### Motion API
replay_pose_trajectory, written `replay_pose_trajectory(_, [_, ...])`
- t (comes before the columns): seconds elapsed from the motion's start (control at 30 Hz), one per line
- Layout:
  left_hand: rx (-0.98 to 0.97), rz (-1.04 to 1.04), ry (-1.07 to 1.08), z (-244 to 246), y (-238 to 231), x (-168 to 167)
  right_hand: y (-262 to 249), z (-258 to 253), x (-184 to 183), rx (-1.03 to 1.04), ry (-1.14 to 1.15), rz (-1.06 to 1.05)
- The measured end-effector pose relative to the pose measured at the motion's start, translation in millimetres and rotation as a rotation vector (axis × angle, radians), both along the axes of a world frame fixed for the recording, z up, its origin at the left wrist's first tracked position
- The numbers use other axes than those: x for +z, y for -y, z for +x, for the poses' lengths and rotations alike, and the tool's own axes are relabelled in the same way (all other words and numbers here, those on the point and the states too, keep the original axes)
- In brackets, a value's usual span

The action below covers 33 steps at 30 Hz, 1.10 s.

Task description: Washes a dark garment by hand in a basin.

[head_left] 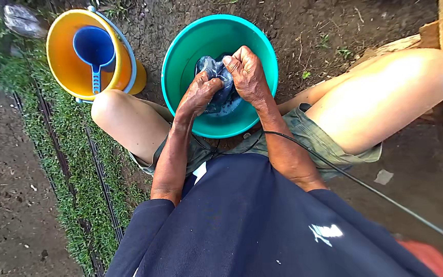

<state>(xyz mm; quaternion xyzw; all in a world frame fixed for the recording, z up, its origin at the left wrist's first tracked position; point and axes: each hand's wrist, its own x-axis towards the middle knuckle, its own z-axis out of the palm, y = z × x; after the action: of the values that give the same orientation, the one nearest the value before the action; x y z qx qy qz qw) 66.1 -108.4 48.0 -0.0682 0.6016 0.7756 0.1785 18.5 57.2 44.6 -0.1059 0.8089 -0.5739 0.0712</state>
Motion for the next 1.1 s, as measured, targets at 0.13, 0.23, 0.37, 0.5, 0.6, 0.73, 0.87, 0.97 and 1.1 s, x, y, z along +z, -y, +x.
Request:
replay_pose_trajectory(0.13, [0.028, 0.055, 0.007, -1.5, -3.6, -2.2, 0.4, 0.0, -0.9, -0.018, -0.005, -0.011])
replay_pose_trajectory(0.23, [0.068, 0.047, 0.037, -0.6, -7.5, -3.0, 1.9, 2.0, -0.9, -0.014, 0.001, -0.025])
replay_pose_trajectory(0.37, [0.044, 0.034, 0.03, 0.6, -5.5, -0.7, 1.0, 1.4, -0.1, -0.01, 0.001, -0.013])
replay_pose_trajectory(0.5, [0.026, 0.041, 0.012, 1.4, -2.7, -1.3, 0.6, 1.2, -1.2, -0.013, -0.007, -0.013])
replay_pose_trajectory(0.6, [0.014, 0.06, 0.001, 1.5, -0.5, -0.2, -0.6, 0.0, -0.6, -0.019, -0.009, -0.009])
replay_pose_trajectory(0.73, [0.053, 0.017, 0.013, 0.4, -5.5, -1.1, 0.9, 1.8, 0.1, -0.017, 0.003, -0.015])
replay_pose_trajectory(0.87, [0.071, -0.007, 0.029, 0.4, -8.2, -6.0, 0.5, 3.8, 1.0, -0.002, 0.01, -0.01])
replay_pose_trajectory(0.97, [0.036, 0.01, 0.009, 1.0, -4.4, -3.7, -1.3, 0.6, -0.3, -0.009, 0.003, -0.001])
replay_pose_trajectory(1.1, [0.037, 0.057, -0.012, -1.1, -4.6, -2.9, -1.3, -0.5, -0.6, -0.017, 0.009, -0.003])
